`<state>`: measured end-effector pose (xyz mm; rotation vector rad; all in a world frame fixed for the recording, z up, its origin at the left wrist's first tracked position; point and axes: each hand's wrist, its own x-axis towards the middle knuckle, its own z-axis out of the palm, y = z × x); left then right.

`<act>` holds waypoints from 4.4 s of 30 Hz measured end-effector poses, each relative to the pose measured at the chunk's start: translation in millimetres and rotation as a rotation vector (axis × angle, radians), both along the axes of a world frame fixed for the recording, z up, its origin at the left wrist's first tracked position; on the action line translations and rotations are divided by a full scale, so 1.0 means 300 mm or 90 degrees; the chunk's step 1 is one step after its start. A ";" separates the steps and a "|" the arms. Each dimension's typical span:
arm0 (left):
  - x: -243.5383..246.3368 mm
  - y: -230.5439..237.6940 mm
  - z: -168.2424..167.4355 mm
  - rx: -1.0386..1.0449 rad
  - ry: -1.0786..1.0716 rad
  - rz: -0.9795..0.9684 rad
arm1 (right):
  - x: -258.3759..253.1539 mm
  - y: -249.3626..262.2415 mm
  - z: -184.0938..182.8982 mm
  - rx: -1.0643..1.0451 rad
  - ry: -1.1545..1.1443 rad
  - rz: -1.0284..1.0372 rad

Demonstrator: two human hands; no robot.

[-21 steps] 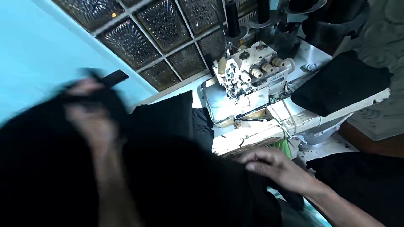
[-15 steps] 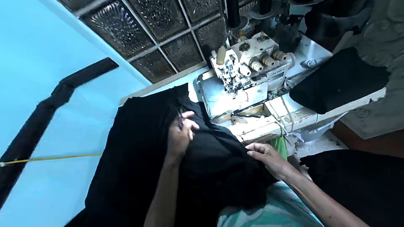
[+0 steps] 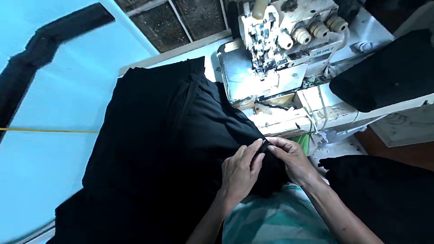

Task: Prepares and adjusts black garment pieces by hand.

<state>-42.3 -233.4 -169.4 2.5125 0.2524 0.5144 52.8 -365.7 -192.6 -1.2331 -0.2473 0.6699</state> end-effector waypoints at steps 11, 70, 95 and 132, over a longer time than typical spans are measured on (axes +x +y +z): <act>-0.009 -0.007 0.017 0.102 0.020 -0.006 | -0.009 -0.001 -0.014 0.004 -0.021 -0.014; -0.027 -0.017 -0.041 0.065 -0.038 0.000 | -0.064 0.027 -0.042 0.037 0.019 -0.072; -0.017 -0.049 -0.075 -0.010 -0.055 0.031 | -0.079 0.039 -0.043 0.041 0.057 -0.095; 0.100 0.122 -0.007 -0.051 -0.043 -0.259 | -0.027 -0.030 -0.057 -0.092 -0.243 -0.042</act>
